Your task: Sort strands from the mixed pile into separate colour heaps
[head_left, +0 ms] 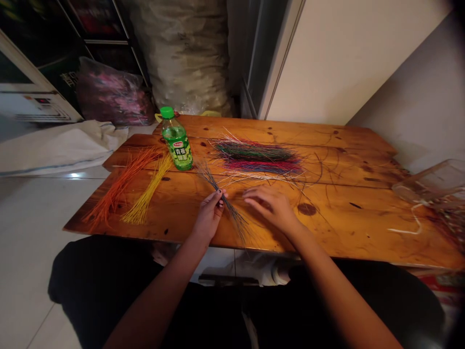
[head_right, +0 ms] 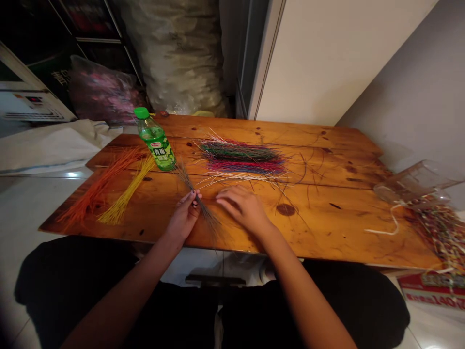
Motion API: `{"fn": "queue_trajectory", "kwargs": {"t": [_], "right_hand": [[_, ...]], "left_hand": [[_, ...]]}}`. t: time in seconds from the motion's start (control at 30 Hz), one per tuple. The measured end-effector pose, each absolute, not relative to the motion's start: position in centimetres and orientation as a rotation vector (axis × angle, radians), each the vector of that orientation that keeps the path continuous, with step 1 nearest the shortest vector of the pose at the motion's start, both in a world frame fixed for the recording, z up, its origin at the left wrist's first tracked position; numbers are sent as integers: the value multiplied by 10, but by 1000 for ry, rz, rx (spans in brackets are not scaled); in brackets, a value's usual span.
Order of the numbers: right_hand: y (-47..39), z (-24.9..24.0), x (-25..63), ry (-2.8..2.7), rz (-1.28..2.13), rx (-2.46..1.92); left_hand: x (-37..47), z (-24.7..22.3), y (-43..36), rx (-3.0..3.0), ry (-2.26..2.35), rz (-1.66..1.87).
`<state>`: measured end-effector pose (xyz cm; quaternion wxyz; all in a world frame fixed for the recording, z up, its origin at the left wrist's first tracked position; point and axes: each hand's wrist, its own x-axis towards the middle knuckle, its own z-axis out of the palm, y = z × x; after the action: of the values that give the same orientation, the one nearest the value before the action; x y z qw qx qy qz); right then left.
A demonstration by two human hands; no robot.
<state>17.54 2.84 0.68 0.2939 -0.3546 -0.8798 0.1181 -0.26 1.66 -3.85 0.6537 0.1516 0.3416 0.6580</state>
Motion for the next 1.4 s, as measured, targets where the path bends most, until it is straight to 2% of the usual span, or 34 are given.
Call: {"fn": "queue_trajectory", "kwargs": {"t": [0.23, 0.43, 0.83, 1.17, 1.27, 1.4], "right_hand": [[42, -26, 178, -2466, 32, -1350], [44, -32, 180, -2441, 8, -1435], [50, -25, 192, -2318, 111, -1364], [57, -6, 210, -1750, 311, -1148], [65, -13, 221, -1638, 189, -1285], [69, -21, 231, -1756, -64, -1475]], "left_hand": [[-3, -40, 17, 354, 756, 1500], [-3, -40, 17, 363, 757, 1498], [-2, -39, 18, 333, 781, 1502], [-3, -38, 17, 341, 814, 1497], [-3, -38, 18, 354, 822, 1503], [-2, -40, 18, 355, 817, 1505]]}}
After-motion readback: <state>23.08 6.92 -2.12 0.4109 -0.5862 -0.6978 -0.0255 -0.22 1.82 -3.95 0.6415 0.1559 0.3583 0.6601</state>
